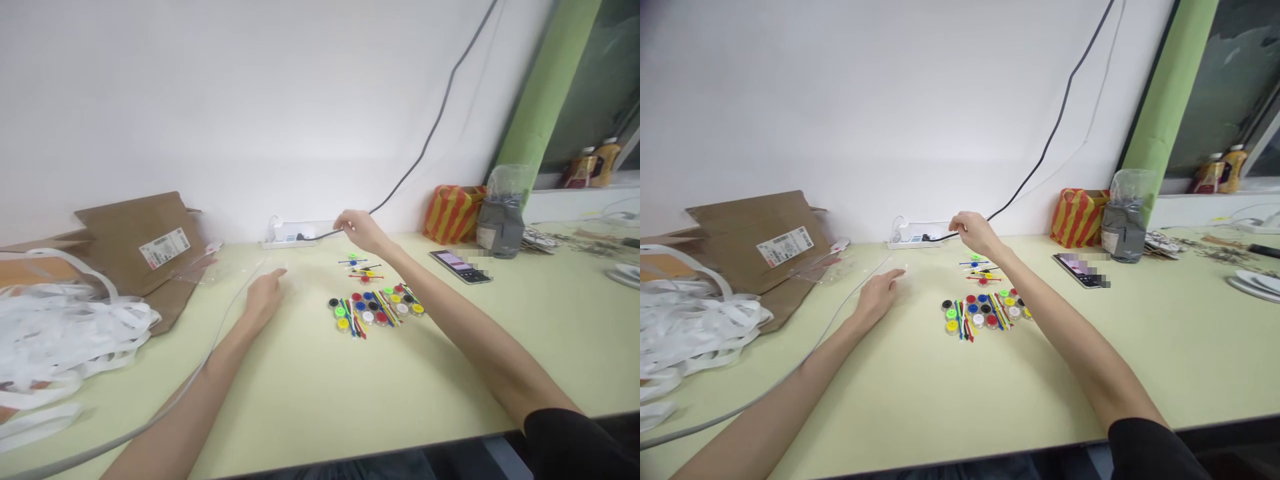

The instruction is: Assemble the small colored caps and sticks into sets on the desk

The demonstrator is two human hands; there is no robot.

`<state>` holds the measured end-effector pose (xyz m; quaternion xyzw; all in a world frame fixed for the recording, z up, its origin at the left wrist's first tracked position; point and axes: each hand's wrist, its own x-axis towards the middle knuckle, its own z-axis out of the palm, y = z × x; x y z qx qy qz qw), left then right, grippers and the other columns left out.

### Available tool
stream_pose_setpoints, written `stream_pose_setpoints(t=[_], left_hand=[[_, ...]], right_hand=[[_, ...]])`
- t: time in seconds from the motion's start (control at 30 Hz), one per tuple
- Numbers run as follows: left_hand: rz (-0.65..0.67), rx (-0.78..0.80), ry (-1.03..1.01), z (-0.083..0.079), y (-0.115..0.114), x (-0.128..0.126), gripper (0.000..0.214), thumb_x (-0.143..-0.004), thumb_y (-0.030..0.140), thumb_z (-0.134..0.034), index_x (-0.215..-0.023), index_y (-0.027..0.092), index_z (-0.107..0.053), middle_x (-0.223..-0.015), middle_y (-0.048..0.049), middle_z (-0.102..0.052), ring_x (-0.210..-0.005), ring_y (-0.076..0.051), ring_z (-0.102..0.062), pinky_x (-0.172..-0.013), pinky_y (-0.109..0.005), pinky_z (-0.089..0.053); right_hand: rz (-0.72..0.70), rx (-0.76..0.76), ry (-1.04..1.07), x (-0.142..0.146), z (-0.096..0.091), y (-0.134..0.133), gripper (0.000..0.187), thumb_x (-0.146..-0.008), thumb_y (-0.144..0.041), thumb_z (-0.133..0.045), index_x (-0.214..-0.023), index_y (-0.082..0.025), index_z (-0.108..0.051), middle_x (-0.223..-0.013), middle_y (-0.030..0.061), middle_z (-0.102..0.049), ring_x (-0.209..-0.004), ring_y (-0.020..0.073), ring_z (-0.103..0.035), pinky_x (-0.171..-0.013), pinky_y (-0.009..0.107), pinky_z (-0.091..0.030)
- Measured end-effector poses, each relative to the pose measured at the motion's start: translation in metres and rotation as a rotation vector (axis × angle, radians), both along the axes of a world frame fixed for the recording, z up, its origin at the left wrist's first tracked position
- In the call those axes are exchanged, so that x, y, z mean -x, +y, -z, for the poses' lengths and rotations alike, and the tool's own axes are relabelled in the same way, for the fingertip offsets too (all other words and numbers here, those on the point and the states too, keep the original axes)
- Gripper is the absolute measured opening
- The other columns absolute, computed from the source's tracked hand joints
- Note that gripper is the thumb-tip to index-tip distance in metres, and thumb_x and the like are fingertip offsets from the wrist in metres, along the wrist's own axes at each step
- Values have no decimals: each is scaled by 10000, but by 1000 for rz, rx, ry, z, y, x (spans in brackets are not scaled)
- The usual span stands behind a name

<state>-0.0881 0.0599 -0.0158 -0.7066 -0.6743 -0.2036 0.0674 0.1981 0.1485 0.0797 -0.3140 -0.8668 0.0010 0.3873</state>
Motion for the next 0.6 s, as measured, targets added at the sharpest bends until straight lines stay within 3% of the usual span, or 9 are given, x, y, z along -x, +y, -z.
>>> stream_pose_setpoints(t=[0.13,0.33,0.47,0.6], left_hand=[[26,-90,-40,-3,-2,-7,423,-924,182,-427,-1302,217,-613,-1086,-69,-757,-1002,-276,-693,-847,-375,-496],[151,-233,-33,-12,-6,-17,302,-975,235,-421,-1094,201,-697,-1117,-112,-729,-1088,-281,-632,-969,-417,-422],[444,-402,20,-20,-17,-34,302,-993,201,-388,-1018,212,-689,-1080,-101,-734,-1089,-260,-612,-964,-427,-396],[679,-351,46,-20,-31,-54,280,-997,203,-403,-1007,238,-680,-1163,-96,-708,-1159,-243,-579,-1026,-432,-354]], right_hand=[[-16,-136,-90,-1,-9,-55,328,-879,-26,-419,-933,-151,-717,-971,94,-687,-957,214,-601,-880,341,-443],[-33,-168,-280,-17,27,-131,357,-895,-27,-431,-1125,-176,-659,-1123,123,-629,-1012,243,-575,-878,400,-461],[44,-153,-98,-15,56,-147,466,-912,-45,-418,-1344,-195,-507,-1236,143,-581,-1130,263,-550,-949,441,-469],[81,-42,67,-14,78,-140,592,-896,-91,-460,-1464,-216,-345,-1349,142,-520,-1245,270,-497,-1056,472,-431]])
